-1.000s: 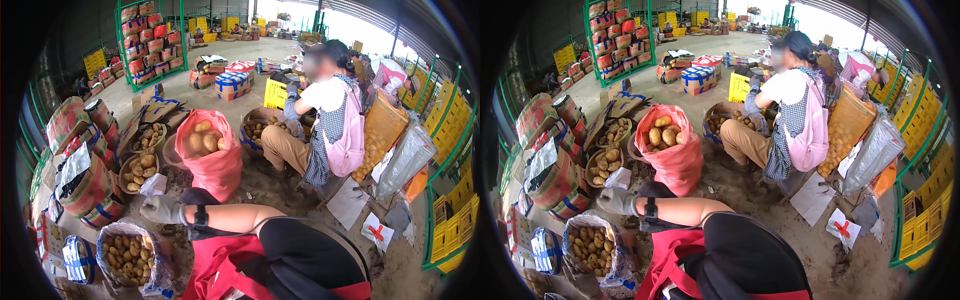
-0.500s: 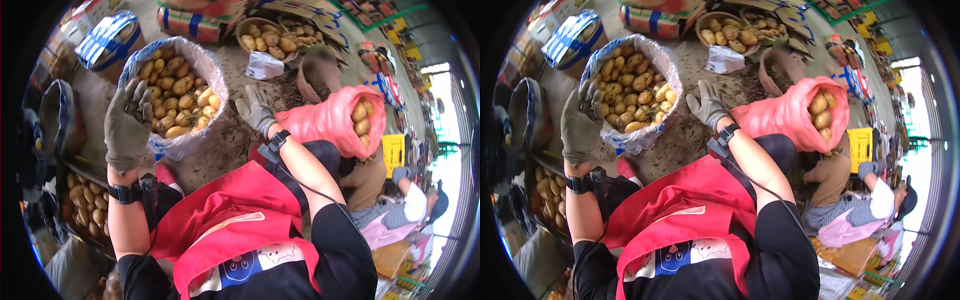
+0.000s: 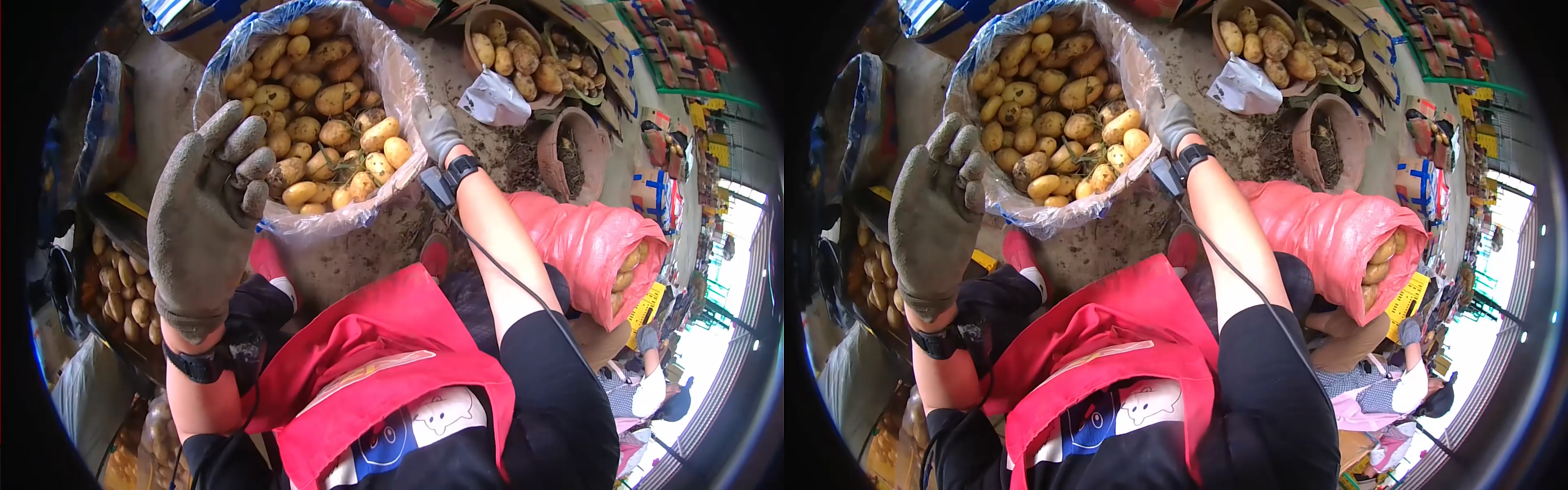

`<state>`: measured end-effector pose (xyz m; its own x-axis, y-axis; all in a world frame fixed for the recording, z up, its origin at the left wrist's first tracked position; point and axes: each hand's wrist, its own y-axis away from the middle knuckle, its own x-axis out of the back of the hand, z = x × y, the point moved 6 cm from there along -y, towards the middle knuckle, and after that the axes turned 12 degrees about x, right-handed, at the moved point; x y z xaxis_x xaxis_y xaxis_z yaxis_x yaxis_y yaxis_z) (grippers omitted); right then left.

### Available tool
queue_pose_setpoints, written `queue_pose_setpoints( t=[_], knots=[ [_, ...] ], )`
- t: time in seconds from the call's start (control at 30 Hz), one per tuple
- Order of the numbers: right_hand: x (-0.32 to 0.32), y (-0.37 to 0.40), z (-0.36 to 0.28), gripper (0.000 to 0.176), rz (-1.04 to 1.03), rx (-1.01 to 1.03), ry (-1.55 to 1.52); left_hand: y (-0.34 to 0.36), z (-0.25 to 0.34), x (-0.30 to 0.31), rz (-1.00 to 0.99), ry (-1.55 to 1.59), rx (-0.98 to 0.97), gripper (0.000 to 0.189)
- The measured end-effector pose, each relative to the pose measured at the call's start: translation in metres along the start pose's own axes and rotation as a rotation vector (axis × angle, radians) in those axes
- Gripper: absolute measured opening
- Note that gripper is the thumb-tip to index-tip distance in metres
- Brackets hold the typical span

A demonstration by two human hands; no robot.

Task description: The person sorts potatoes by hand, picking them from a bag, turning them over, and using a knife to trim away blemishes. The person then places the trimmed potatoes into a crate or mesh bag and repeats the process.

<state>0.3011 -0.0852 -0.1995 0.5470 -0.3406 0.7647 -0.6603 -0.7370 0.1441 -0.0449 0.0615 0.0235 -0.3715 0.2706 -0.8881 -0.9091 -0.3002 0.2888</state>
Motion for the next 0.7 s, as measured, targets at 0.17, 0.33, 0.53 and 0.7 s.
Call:
queue_pose_setpoints(
  t=[0.17,0.33,0.53,0.7],
  knots=[
    [-0.010,0.002,0.021,0.073,0.008,-0.071,-0.363,-0.007,0.000,-0.004,-0.049,-0.078,0.025,0.055],
    [-0.091,0.084,0.125,0.072,-0.149,-0.420,-0.198,-0.002,-0.002,-0.008,-0.027,-0.130,-0.009,0.053],
    [0.009,0.134,0.024,0.069,0.541,-0.040,0.017,-0.003,-0.006,-0.012,0.000,-0.190,-0.023,0.051],
    [0.027,0.122,-0.138,0.080,0.473,0.647,0.295,-0.008,-0.011,-0.026,0.021,-0.239,-0.088,0.046]
  ],
)
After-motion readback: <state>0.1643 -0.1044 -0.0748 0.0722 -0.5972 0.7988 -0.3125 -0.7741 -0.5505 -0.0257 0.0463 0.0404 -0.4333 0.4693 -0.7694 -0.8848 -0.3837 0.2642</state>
